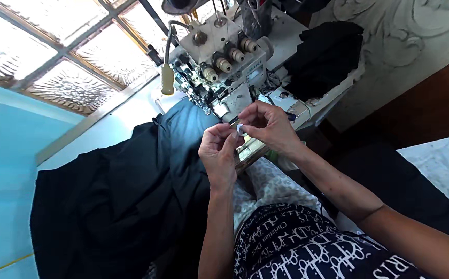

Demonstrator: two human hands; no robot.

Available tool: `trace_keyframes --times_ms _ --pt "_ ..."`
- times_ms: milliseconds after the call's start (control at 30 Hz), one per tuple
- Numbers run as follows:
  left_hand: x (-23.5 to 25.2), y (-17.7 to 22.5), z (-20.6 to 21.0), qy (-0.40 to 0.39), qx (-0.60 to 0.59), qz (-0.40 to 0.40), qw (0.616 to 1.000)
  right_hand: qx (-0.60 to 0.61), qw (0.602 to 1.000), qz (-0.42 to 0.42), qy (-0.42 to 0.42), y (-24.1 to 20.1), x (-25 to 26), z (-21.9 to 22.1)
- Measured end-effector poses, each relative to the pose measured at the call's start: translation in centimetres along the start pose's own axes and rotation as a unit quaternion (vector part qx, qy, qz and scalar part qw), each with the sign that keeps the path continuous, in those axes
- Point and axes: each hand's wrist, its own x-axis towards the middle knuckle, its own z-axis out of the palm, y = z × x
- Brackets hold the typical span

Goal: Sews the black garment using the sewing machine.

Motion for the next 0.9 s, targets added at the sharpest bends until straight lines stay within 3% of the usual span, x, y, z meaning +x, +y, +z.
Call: trace_keyframes --times_ms 133,300,733,900 --pt "-0.1 0.3 0.0 -0.012 -0.022 -0.018 1.0 0.072 0.996 0.056 0.016 -0.3 0.0 -0.1" --pt "-0.2 0.0 -0.2 -0.033 0.0 -0.02 0.999 0.049 0.996 0.066 0.021 -0.1 -0.2 0.1" --pt "-0.3 0.1 -0.5 -0.053 0.084 -0.02 0.995 -0.139 0.989 -0.054 0.015 -0.4 -1.1 0.2" --pt "-0.4 0.0 -0.3 -0.053 0.123 -0.006 0.991 -0.149 0.986 -0.078 0.011 -0.4 -1.3 0.1"
